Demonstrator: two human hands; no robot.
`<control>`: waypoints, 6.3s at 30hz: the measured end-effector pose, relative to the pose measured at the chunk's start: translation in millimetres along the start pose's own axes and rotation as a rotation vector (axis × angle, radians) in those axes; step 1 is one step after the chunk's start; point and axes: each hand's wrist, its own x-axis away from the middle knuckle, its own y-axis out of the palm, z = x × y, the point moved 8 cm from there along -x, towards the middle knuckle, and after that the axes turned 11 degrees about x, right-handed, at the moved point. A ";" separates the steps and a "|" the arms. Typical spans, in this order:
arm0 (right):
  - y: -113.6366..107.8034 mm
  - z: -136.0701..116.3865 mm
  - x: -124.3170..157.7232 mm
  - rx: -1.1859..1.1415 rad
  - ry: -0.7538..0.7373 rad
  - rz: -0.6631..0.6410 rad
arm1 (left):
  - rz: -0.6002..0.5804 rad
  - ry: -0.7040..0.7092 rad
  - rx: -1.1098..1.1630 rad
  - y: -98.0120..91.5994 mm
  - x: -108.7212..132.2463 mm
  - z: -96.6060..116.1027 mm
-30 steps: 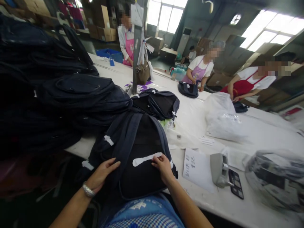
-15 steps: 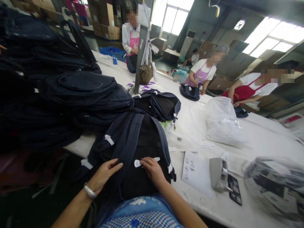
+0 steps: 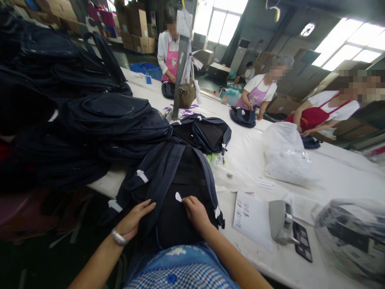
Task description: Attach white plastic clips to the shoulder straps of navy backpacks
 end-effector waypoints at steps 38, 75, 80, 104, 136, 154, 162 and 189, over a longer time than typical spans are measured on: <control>38.9 -63.0 -8.5 -1.288 0.391 -0.414 | 0.338 0.549 -0.563 9.7 18.3 8.7; 32.8 -32.8 8.8 -0.946 0.459 -0.435 | 0.259 0.510 -0.458 5.4 6.3 0.5; 6.0 -45.8 8.1 -0.959 0.263 -0.493 | 0.316 0.587 -0.536 5.3 7.4 1.5; 24.1 -48.8 -35.3 -0.719 0.274 -0.251 | 0.227 0.518 -0.359 2.6 15.4 0.3; 11.9 -62.4 -34.1 -0.634 0.097 -0.133 | 0.225 0.560 -0.656 8.9 24.8 15.5; -8.5 -78.7 -37.7 -0.312 -0.374 -0.025 | 0.322 0.543 -0.290 -11.6 17.5 21.1; -6.8 -76.7 -34.5 -0.334 -0.388 -0.078 | 0.348 0.294 0.234 -24.2 1.8 -9.0; 58.5 -34.6 5.6 -1.119 0.514 -0.263 | 0.077 0.137 -0.384 3.4 -8.2 8.0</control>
